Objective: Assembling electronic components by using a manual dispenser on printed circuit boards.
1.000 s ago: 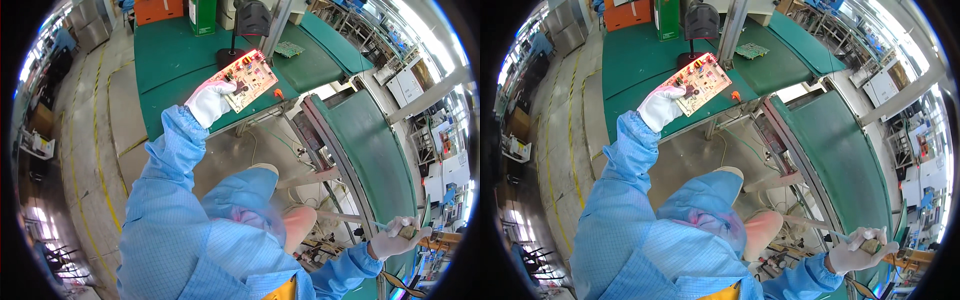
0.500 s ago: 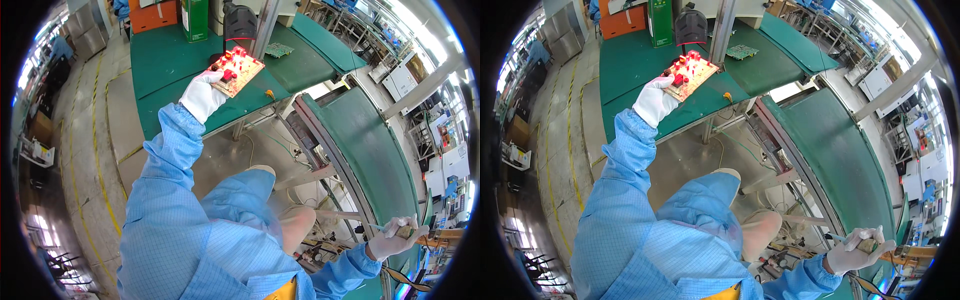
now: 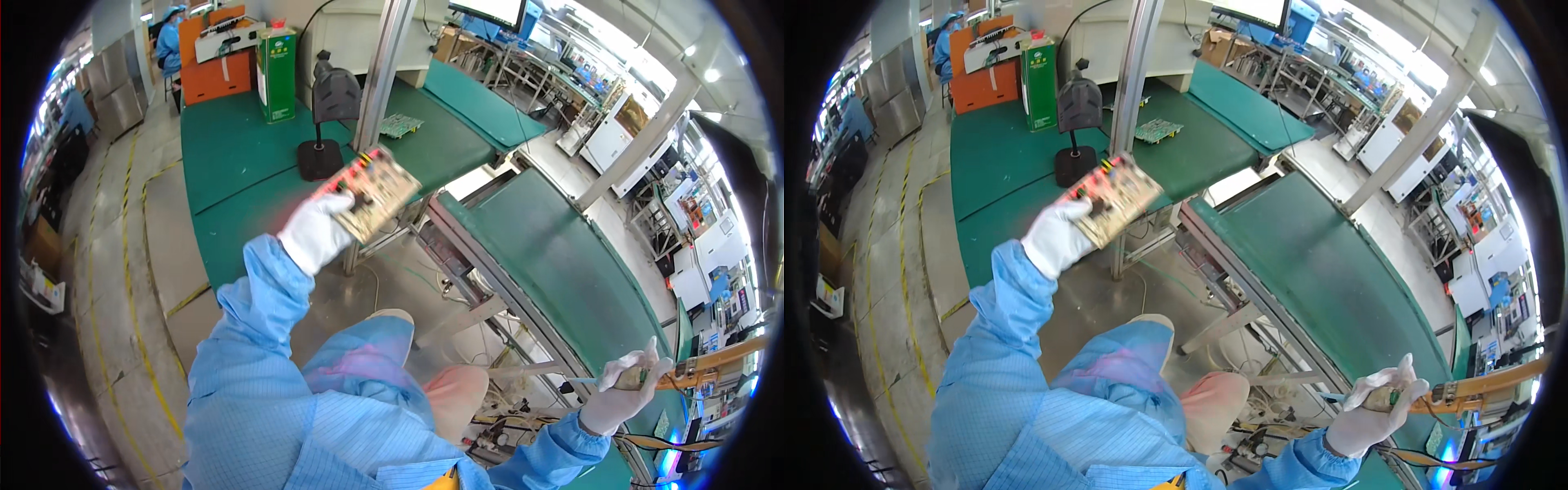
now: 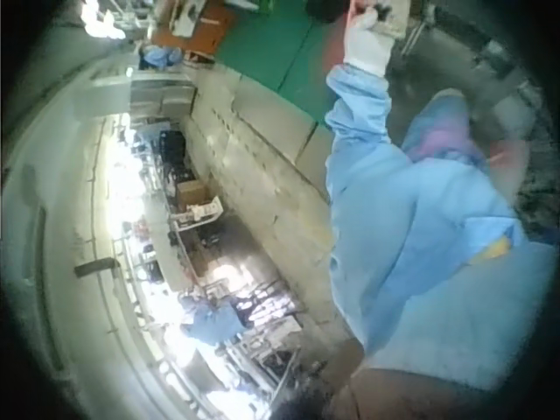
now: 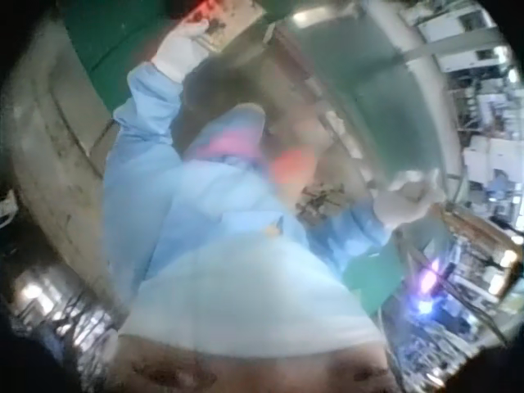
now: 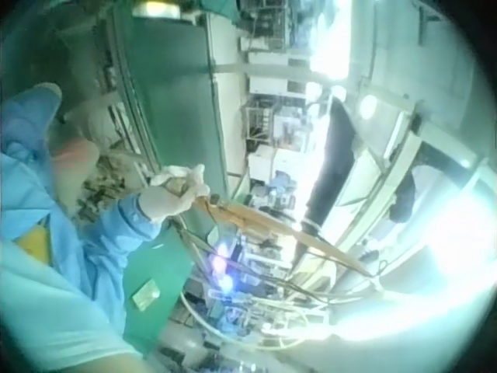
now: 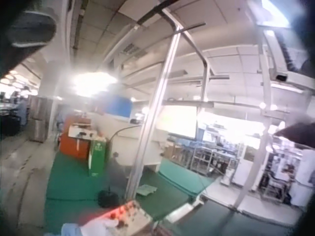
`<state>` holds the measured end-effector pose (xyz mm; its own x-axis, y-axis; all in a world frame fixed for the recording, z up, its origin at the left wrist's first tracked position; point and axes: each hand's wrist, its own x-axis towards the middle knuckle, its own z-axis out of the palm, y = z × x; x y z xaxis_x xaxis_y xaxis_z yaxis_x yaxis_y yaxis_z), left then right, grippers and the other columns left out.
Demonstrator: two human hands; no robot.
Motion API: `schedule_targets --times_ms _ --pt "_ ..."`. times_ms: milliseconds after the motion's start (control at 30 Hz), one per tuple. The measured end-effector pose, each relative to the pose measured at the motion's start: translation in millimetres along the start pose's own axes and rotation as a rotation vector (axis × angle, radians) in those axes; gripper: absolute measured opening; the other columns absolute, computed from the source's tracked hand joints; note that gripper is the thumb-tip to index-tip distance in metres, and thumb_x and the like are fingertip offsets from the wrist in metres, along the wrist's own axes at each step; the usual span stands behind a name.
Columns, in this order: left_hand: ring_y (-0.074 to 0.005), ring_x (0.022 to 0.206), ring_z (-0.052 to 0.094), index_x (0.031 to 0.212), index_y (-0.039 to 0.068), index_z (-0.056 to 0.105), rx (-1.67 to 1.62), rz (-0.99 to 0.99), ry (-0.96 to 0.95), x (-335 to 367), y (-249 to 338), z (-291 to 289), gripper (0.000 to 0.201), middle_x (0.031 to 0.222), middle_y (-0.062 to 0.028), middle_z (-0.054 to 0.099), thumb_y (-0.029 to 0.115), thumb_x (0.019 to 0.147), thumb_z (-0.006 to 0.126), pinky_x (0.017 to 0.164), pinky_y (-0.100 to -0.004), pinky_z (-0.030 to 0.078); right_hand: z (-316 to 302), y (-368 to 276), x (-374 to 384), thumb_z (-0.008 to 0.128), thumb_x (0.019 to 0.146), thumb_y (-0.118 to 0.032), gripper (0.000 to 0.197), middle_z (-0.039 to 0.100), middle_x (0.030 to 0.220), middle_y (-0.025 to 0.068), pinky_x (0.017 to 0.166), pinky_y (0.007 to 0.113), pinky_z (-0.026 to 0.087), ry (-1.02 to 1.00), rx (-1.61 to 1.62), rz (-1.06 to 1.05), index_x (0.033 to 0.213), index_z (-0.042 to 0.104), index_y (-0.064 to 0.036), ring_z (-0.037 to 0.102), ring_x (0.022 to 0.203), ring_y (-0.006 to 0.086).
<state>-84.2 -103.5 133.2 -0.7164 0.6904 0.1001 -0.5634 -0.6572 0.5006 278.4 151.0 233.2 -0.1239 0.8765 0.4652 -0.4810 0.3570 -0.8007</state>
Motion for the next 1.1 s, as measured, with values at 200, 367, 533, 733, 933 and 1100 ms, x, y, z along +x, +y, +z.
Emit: schedule_targets --times_ms 200,367,533,733,933,1100 --pt "-0.0322 0.115 0.058 0.132 -0.005 0.043 -0.027 -0.382 -0.127 -14 -78 42 0.048 0.126 -0.0211 0.056 -0.003 0.085 0.054 0.101 -0.0456 0.046 -7 9 3 0.037 0.102 -0.041 0.048 0.058 0.067 0.0045 0.035 0.019 0.025 -0.105 -0.031 -0.104 0.111 0.061 -0.0002 0.031 0.033 0.0082" --pt "-0.0272 0.117 0.057 0.134 -0.007 0.042 0.025 -0.563 -0.264 -19 -140 63 0.051 0.127 -0.0176 0.057 0.0 0.086 0.056 0.103 -0.0403 0.043 8 10 -2 0.036 0.102 -0.04 0.047 0.058 0.066 0.0049 0.035 0.019 0.025 -0.135 0.067 -0.07 0.108 0.062 -0.0009 0.033 0.033 0.0078" --pt "-0.0245 0.117 0.056 0.134 -0.004 0.044 0.056 -0.77 -0.349 -23 -194 61 0.049 0.128 -0.0155 0.057 0.003 0.088 0.057 0.102 -0.037 0.044 28 12 -5 0.037 0.102 -0.04 0.046 0.057 0.065 0.005 0.035 0.019 0.026 -0.104 0.09 -0.041 0.104 0.063 -0.0023 0.034 0.033 0.0075" --pt "-0.0132 0.086 0.058 0.103 -0.005 0.06 0.375 -0.551 -0.586 -40 -217 87 0.025 0.096 -0.0096 0.066 0.016 0.09 0.054 0.082 -0.0307 0.044 35 12 -7 0.039 0.101 -0.042 0.046 0.054 0.063 0.005 0.036 0.02 0.027 -0.093 0.115 -0.005 0.102 0.063 -0.0032 0.035 0.034 0.0074" --pt "-0.015 0.094 0.058 0.118 -0.004 0.056 0.327 -0.632 -0.609 -59 -214 114 0.032 0.105 -0.0122 0.065 0.006 0.089 0.05 0.088 -0.032 0.044 25 12 -12 0.039 0.101 -0.041 0.045 0.054 0.065 0.0054 0.037 0.019 0.027 -0.151 0.038 -0.109 0.104 0.062 -0.0026 0.035 0.036 0.0074" --pt "-0.0206 0.12 0.053 0.139 -0.001 0.039 0.005 -0.792 -0.442 -55 -208 122 0.057 0.131 -0.0126 0.054 0.0 0.086 0.059 0.105 -0.0343 0.039 27 21 -10 0.036 0.102 -0.037 0.046 0.056 0.067 0.0069 0.037 0.02 0.028 -0.056 -0.077 -0.164 0.107 0.062 0.0006 0.035 0.039 0.0072"
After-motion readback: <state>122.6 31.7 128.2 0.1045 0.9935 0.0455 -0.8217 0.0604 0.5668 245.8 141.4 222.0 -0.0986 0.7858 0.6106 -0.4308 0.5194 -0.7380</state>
